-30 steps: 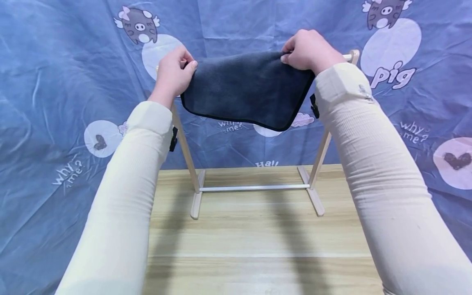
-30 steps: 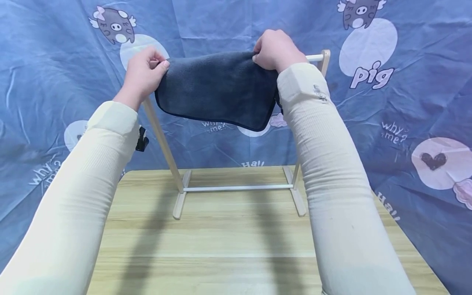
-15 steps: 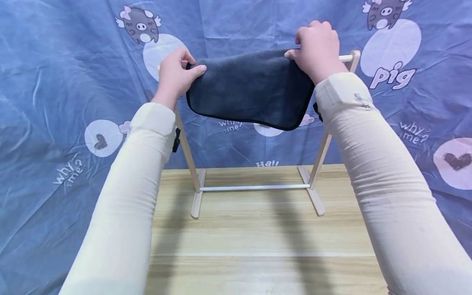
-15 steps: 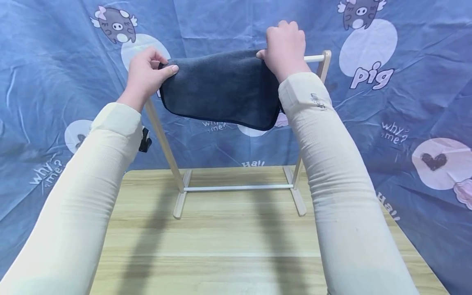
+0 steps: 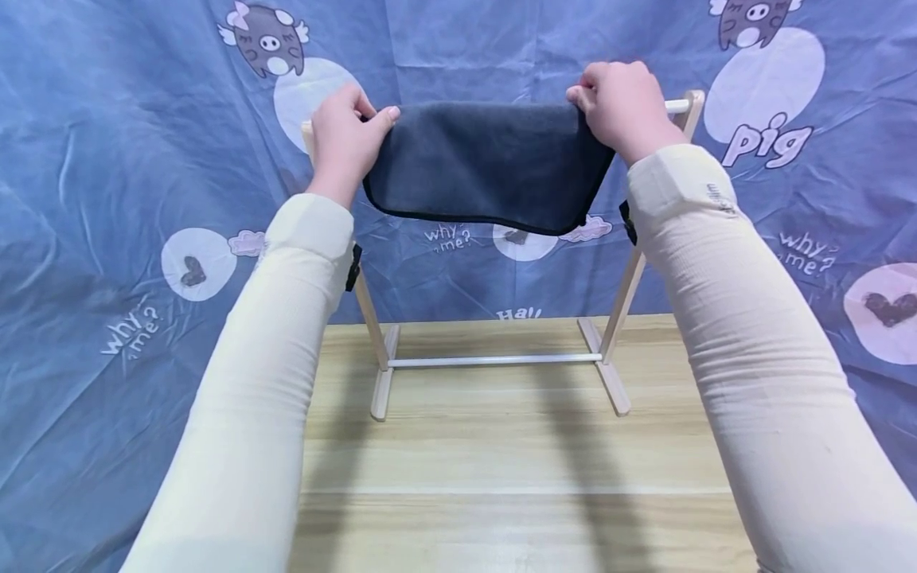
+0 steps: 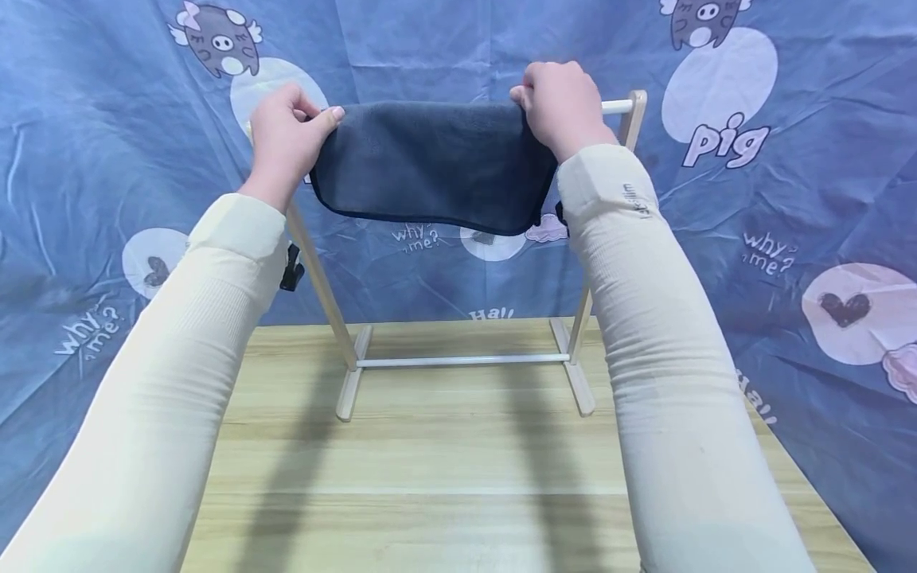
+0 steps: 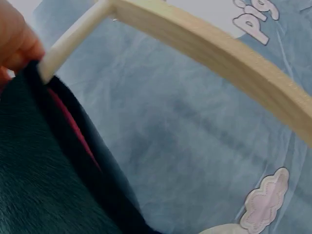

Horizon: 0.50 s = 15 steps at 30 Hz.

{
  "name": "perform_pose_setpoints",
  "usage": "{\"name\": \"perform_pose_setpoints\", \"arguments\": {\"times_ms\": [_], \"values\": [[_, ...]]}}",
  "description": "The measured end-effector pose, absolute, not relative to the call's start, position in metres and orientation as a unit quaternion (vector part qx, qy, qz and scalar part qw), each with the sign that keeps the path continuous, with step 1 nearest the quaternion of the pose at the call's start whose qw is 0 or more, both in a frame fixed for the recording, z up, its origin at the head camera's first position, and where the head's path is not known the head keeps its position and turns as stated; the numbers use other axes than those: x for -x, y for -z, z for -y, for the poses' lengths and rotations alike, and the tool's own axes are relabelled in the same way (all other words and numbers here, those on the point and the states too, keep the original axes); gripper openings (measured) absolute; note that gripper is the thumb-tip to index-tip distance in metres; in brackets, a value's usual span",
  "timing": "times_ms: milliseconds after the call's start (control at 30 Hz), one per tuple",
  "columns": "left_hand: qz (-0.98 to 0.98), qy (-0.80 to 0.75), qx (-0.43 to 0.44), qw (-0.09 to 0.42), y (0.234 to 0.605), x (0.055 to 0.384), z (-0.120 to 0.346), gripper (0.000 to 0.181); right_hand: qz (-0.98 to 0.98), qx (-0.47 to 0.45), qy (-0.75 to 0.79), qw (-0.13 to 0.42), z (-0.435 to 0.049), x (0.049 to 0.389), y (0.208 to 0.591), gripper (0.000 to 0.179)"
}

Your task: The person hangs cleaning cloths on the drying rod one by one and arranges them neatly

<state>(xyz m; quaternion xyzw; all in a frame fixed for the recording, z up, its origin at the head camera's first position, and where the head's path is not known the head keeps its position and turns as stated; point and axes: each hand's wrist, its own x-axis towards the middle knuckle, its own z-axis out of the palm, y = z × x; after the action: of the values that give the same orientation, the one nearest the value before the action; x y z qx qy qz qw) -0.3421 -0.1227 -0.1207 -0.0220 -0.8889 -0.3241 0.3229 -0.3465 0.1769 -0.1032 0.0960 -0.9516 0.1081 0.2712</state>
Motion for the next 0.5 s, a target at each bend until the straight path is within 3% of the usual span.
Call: {"name": "perform_pose_setpoints", "arguments": {"times_ms": [300,500], "values": [[0.882,0.331,0.0,0.334,0.119,0.345,0.116,0.035,0.929,-0.197,-0.18,0.258,-0.2,0.343,0.121,0.04],[0.883,0.337,-0.012,0.326,0.118,0.347,0.117,0.036,0.914,-0.209,-0.177,0.299,-0.201,0.341,0.123,0.03]]}}
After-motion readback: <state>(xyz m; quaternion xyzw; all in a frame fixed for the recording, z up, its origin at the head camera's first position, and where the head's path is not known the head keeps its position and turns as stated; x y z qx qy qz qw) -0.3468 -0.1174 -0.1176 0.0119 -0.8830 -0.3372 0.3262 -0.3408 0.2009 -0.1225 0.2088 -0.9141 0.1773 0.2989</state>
